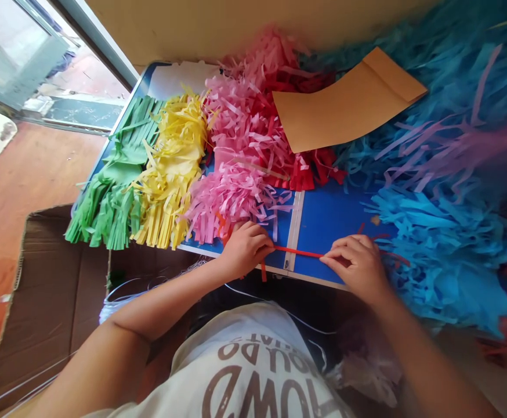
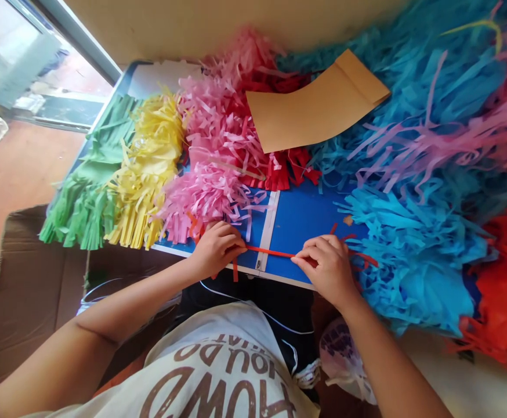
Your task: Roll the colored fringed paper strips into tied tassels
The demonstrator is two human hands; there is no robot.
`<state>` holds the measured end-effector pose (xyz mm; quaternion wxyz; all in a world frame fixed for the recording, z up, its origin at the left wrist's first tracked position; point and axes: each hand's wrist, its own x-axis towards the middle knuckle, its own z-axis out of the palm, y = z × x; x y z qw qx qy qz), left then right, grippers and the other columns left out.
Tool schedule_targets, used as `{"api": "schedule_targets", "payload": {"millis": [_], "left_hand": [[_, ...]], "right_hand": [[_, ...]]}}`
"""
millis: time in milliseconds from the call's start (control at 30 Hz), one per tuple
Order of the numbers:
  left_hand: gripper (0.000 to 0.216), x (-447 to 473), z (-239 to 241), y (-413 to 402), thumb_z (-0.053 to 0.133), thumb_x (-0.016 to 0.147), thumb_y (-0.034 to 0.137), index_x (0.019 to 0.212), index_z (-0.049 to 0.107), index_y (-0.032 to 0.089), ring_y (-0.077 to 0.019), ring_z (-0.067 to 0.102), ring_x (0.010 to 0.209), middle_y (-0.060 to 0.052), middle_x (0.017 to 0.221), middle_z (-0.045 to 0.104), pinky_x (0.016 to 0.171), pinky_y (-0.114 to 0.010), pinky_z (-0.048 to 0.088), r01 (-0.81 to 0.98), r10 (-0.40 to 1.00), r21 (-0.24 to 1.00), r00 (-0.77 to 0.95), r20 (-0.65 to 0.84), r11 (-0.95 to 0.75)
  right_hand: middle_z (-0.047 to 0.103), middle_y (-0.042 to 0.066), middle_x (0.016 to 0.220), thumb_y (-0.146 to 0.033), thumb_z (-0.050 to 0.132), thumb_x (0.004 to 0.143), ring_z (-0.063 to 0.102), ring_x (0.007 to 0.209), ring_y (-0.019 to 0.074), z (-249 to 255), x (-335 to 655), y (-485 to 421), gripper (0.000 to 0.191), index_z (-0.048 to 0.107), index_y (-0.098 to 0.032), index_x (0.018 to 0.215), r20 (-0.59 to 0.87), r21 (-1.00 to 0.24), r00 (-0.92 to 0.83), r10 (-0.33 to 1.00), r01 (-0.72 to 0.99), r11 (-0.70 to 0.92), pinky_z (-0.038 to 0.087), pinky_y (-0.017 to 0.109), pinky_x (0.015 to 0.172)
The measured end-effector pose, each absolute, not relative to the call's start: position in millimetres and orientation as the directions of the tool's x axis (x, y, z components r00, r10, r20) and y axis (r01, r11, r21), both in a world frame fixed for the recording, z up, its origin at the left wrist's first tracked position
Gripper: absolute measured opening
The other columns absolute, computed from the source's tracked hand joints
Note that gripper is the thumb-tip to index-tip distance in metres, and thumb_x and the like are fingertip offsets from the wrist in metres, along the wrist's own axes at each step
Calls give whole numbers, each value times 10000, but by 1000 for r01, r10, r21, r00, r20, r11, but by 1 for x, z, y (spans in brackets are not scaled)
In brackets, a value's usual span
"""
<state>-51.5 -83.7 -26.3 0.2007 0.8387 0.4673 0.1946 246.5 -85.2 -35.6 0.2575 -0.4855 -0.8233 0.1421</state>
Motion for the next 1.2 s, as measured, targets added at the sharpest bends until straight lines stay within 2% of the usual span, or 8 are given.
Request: {"api": "schedule_targets", "payload": {"millis": [200,433,600,700,833,1033,1133,1200], "left_hand": [[234,-50,-26,-82,576,949,346,844,716,188,-162,569,813,-51,873,690,770,-308,435,697,872,542,462,163,-470],[195,-41,-21,-82,599,899,309,765,677,191,-185,546,803,-39,809,666,766,-344,382,794,895,422,429,121,-438],[186,-33,-12,-85,566,946,278,1089,683,304,-216,542,932,-23,930,688,877,-419,326,774,797,195,572,193,-603],[196,-27,-9,-88,536,972,259,1098,681,300,-222,530,974,-21,949,685,920,-431,315,684,672,42,702,238,-729],[189,-20,-4,-88,516,975,228,1050,688,225,-214,532,941,-40,947,669,885,-407,352,643,626,-9,748,221,-766],[242,-9,-19,-88,493,976,234,875,709,195,-200,555,886,-53,945,669,917,-445,356,684,660,16,697,281,-730],[213,-11,-19,-88,521,970,229,873,710,217,-173,578,866,-26,928,693,941,-440,336,714,671,39,635,383,-699],[184,-16,-8,-92,522,974,218,956,705,239,-151,602,884,-2,936,719,979,-430,316,700,640,56,613,463,-711]], "right_hand": [[665,23,812,-324,665,881,543,864,204,-32,246,-86,202,699,-240,700,234,-447,-384,893,773,450,388,363,799],[661,20,840,-322,679,853,537,878,214,-30,241,-85,198,668,-232,676,179,-429,-359,916,810,401,345,364,787],[679,13,876,-310,672,852,543,896,215,-24,238,-85,152,675,-237,718,136,-382,-366,920,838,390,312,357,765],[716,8,892,-264,660,873,565,911,218,-10,230,-91,87,705,-244,802,191,-274,-393,899,859,433,288,380,812],[745,27,1005,-166,583,932,593,1021,212,-4,211,-98,144,710,-219,975,317,-92,-590,742,760,643,273,398,887],[697,31,782,-104,477,961,557,709,137,-20,194,-87,268,655,-156,768,343,85,-735,585,644,760,300,354,772],[661,22,691,-129,487,958,554,658,137,-5,189,-94,287,642,-158,718,399,16,-678,617,678,734,319,341,730],[707,43,770,-180,504,965,601,707,152,13,186,-106,256,683,-161,783,419,-177,-564,712,718,673,355,333,736]]}}
